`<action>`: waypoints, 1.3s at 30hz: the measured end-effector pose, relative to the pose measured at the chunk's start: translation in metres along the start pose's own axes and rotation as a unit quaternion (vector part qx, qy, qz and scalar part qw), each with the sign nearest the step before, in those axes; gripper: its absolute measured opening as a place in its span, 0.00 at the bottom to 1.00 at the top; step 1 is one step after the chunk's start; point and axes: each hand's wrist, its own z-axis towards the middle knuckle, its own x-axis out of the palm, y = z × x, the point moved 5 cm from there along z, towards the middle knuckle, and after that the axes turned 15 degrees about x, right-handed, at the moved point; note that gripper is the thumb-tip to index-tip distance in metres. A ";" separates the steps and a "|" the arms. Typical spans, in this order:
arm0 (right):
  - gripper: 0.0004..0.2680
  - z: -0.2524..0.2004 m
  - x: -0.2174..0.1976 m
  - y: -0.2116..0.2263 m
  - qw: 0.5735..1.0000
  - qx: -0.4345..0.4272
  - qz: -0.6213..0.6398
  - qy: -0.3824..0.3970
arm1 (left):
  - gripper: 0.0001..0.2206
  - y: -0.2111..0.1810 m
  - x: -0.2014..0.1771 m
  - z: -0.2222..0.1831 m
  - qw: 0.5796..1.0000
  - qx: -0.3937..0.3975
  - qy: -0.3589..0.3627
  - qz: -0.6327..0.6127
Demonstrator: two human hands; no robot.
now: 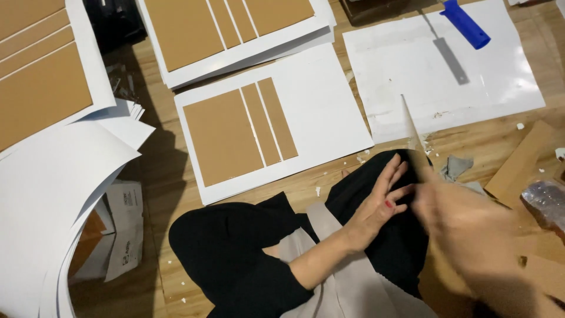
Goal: Applying glue to cardboard strips with a roller and sticking them onto white sheets in a specific layout.
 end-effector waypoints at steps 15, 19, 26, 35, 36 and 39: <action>0.17 0.044 0.048 -0.080 0.786 0.314 0.525 0.093 | 0.17 0.039 -0.102 0.025 0.954 -0.088 -0.283 -0.038; 0.15 0.064 0.100 -0.121 0.693 0.321 0.641 0.078 | 0.36 0.030 -0.083 0.053 0.965 -0.104 -0.230 -0.062; 0.14 0.141 0.218 -0.198 0.651 0.350 0.665 0.104 | 0.28 0.071 -0.109 0.036 0.955 -0.167 -0.224 0.097; 0.15 0.197 0.256 -0.193 0.675 0.388 0.627 0.009 | 0.22 0.131 -0.127 -0.008 0.948 -0.223 -0.150 0.168; 0.15 0.201 0.262 -0.195 0.697 0.373 0.612 -0.003 | 0.19 0.137 -0.127 -0.012 0.947 -0.167 -0.087 0.259; 0.15 0.206 0.269 -0.195 0.736 0.344 0.583 -0.023 | 0.15 0.141 -0.122 -0.016 0.931 -0.081 -0.009 0.356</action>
